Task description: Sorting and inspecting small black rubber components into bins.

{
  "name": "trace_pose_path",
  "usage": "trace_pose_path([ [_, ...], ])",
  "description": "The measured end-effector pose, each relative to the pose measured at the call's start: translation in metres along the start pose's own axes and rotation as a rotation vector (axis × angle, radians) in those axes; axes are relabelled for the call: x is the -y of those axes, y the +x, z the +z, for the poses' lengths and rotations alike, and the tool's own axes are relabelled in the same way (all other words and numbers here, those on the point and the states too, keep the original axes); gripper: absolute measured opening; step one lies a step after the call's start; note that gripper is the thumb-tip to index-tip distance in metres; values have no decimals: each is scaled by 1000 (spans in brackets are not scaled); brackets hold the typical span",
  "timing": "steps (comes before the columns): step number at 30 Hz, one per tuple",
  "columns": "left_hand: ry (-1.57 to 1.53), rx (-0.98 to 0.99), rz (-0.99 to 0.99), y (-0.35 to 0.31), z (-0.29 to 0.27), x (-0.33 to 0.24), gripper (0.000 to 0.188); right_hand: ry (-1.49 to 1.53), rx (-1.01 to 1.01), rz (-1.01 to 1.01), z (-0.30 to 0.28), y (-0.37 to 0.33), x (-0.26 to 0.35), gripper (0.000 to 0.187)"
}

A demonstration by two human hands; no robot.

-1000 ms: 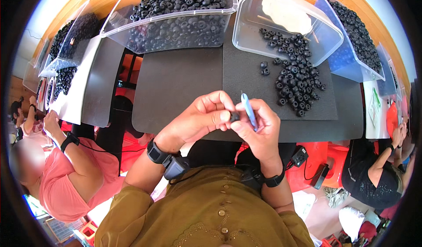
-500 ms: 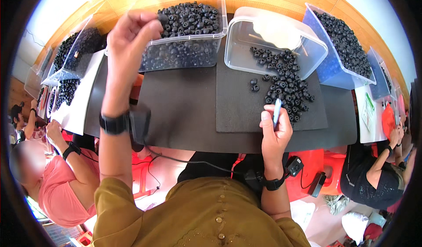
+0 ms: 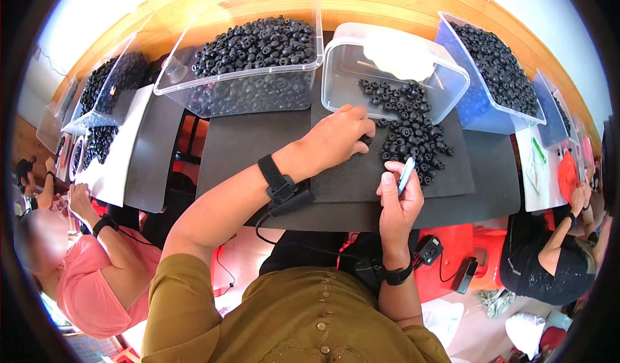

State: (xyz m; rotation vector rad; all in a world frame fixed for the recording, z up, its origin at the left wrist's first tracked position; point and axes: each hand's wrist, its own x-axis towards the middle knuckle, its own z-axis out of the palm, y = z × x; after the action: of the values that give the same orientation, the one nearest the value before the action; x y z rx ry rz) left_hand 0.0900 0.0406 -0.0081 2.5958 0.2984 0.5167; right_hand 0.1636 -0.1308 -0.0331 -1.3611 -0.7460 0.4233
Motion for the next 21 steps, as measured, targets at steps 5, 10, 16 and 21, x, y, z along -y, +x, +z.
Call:
trace_pose_path([
  [5,-57,-50,64,-21,0,3,23,-27,15,9,0,0,0,7],
  [10,-389,-131,-24,-46,-28,-18,20,-44,54,-13,-4,-1,-1,12],
  [16,-1711,-75,-376,-87,-19,-29,26,51,129,-101,2,-3,1,20],
  [21,-1876,-184,-440,-96,-11,-31,25,-206,292,-174,-1,-1,-1,27],
])
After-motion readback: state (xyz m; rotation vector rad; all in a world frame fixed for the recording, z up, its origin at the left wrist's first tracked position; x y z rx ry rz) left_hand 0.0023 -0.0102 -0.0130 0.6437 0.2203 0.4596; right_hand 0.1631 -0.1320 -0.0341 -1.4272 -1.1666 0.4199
